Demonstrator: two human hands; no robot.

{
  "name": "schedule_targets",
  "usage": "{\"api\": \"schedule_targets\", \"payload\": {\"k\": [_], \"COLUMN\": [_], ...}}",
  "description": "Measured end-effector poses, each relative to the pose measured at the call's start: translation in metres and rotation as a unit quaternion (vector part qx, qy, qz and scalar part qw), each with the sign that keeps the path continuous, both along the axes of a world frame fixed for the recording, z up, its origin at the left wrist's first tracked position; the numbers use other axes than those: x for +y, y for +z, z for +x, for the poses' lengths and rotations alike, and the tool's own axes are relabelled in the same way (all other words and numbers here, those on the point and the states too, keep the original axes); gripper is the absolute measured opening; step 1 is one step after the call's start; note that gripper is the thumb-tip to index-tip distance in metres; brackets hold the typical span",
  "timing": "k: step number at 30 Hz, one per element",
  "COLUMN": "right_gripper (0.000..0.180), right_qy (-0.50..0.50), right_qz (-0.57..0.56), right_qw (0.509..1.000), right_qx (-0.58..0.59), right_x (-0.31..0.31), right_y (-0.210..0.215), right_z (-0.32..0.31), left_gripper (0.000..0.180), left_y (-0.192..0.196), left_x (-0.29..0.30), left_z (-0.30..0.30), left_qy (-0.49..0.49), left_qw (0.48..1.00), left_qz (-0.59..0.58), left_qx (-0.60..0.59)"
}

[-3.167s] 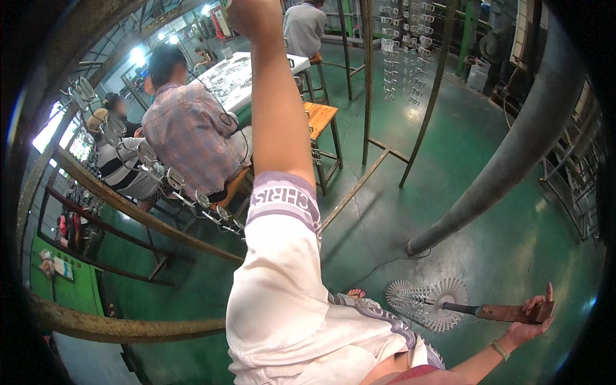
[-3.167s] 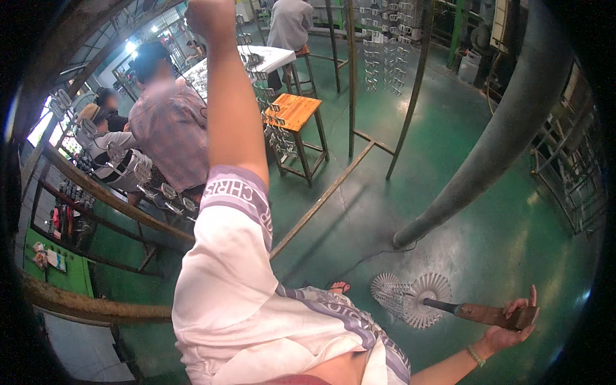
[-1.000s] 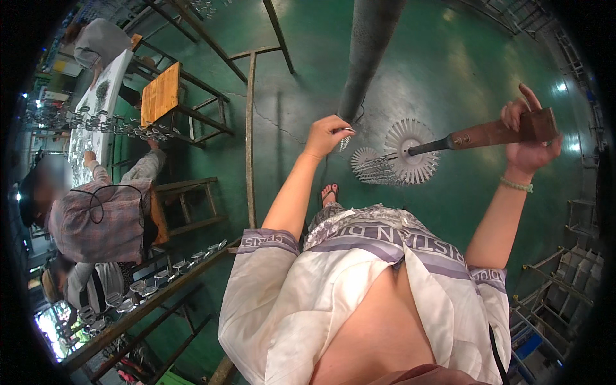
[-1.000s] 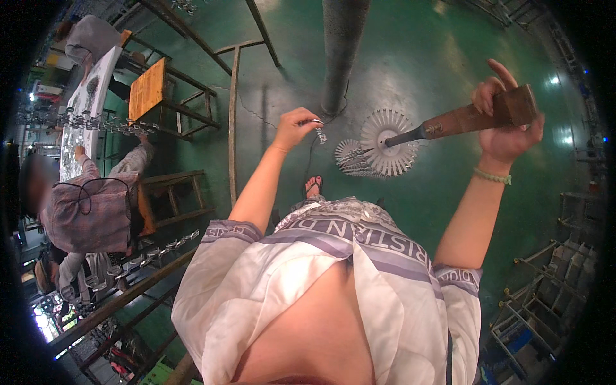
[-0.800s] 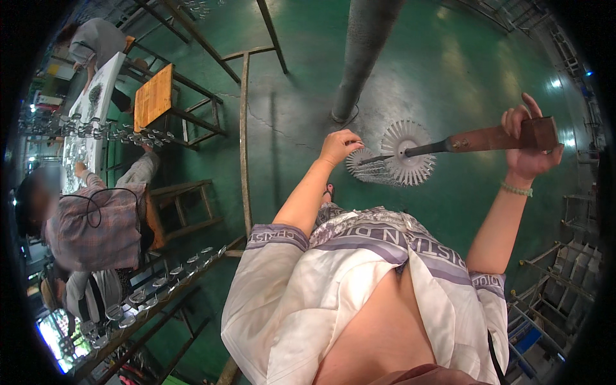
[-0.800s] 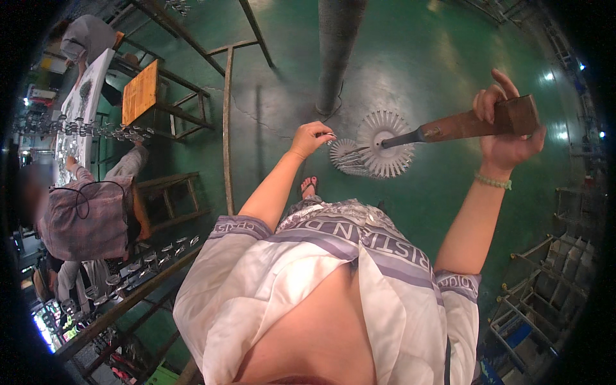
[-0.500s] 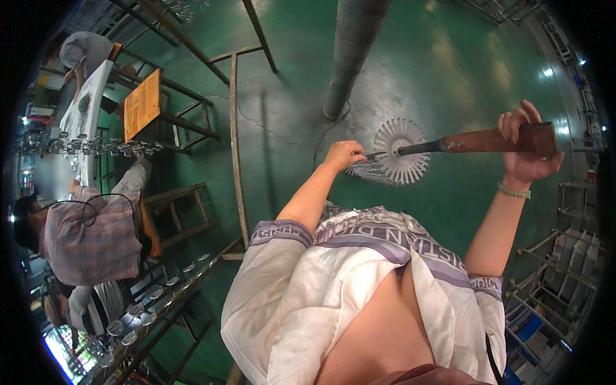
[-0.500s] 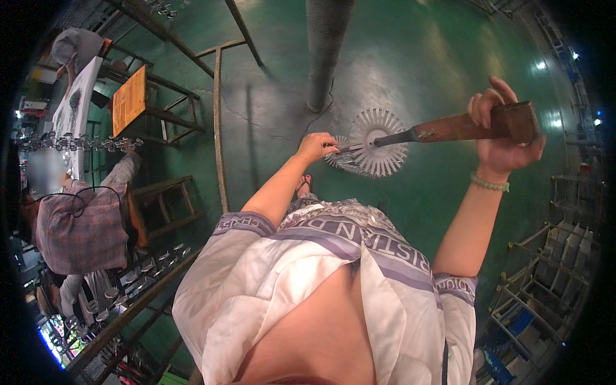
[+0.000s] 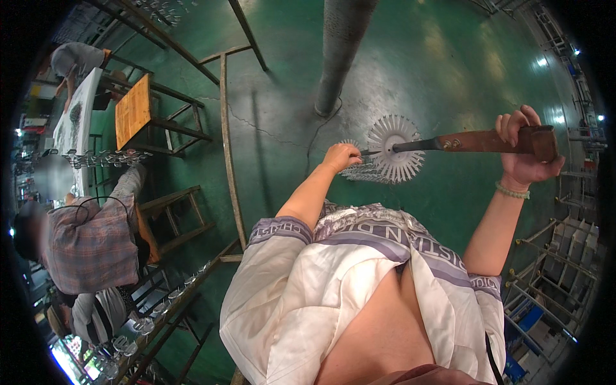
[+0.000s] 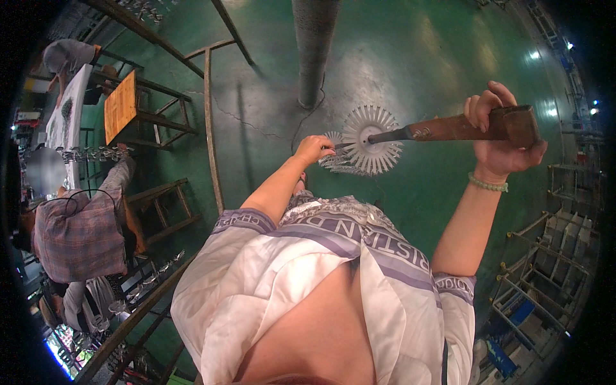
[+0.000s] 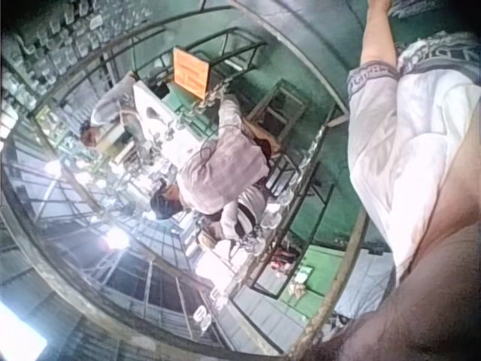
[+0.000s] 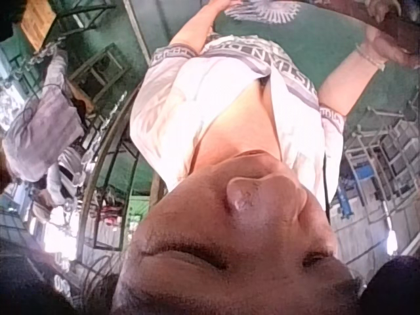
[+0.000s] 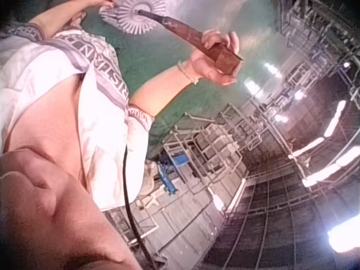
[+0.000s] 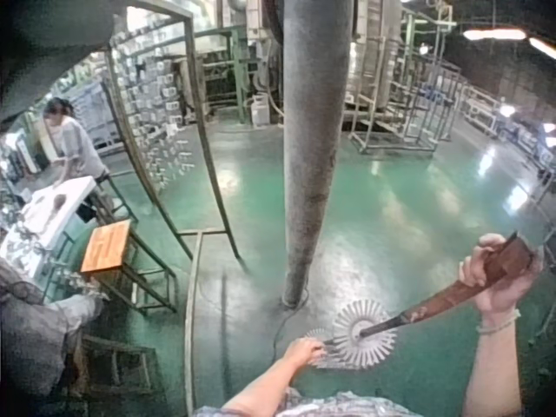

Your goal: The person repeatedly picks up small metal spiral springs from a rack and inserts them into the slots of a rotating spoked tool held in the other hand. The person continues this repetitive insertion process throughout the clip.

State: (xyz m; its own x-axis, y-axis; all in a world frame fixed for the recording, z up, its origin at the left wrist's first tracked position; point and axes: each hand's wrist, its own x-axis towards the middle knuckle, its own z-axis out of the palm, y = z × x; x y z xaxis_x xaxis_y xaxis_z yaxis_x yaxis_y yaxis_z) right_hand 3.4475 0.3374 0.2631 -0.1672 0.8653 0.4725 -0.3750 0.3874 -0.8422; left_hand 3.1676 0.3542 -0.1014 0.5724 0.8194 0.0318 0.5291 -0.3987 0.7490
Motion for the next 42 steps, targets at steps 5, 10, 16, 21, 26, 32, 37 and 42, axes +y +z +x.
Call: {"api": "schedule_targets", "payload": {"k": [5,10,16,21,26,32,37,42], "right_gripper": [0.105,0.106,0.107,0.108,0.108,0.103,0.079,0.081], "right_qy": [0.022,0.038,0.033,0.005,0.009,-0.036,-0.04,-0.025], "right_qz": [0.008,0.011,0.01,-0.005,-0.011,-0.065,-0.045,-0.002], "right_qw": [1.0,0.999,0.999,1.0,1.0,0.997,0.997,1.0], "right_qx": [-0.003,-0.008,-0.003,0.0,0.011,0.033,0.044,0.0], "right_x": [0.001,0.002,0.002,0.001,0.004,0.004,0.001,0.003], "right_y": [-0.001,0.002,0.002,0.003,0.002,-0.006,0.012,0.002], "right_z": [0.0,-0.003,-0.008,-0.006,-0.003,0.001,-0.016,-0.028], "left_gripper": [0.021,0.021,0.019,0.021,0.02,0.01,0.008,0.005], "left_y": [0.001,-0.001,-0.012,-0.012,0.014,0.113,0.296,0.436], "left_x": [0.0,0.001,0.002,0.0,0.002,0.033,0.063,0.04], "left_z": [0.003,0.006,0.012,0.02,0.01,-0.068,-0.182,-0.3], "left_qy": [-0.001,-0.01,-0.012,-0.014,0.008,0.212,0.355,0.524], "left_qw": [1.0,0.999,0.999,0.998,0.997,0.95,0.765,0.511], "left_qz": [0.007,0.014,0.021,0.011,0.04,0.194,0.515,0.67], "left_qx": [0.012,0.028,0.045,0.068,0.059,-0.123,-0.157,-0.123]}}
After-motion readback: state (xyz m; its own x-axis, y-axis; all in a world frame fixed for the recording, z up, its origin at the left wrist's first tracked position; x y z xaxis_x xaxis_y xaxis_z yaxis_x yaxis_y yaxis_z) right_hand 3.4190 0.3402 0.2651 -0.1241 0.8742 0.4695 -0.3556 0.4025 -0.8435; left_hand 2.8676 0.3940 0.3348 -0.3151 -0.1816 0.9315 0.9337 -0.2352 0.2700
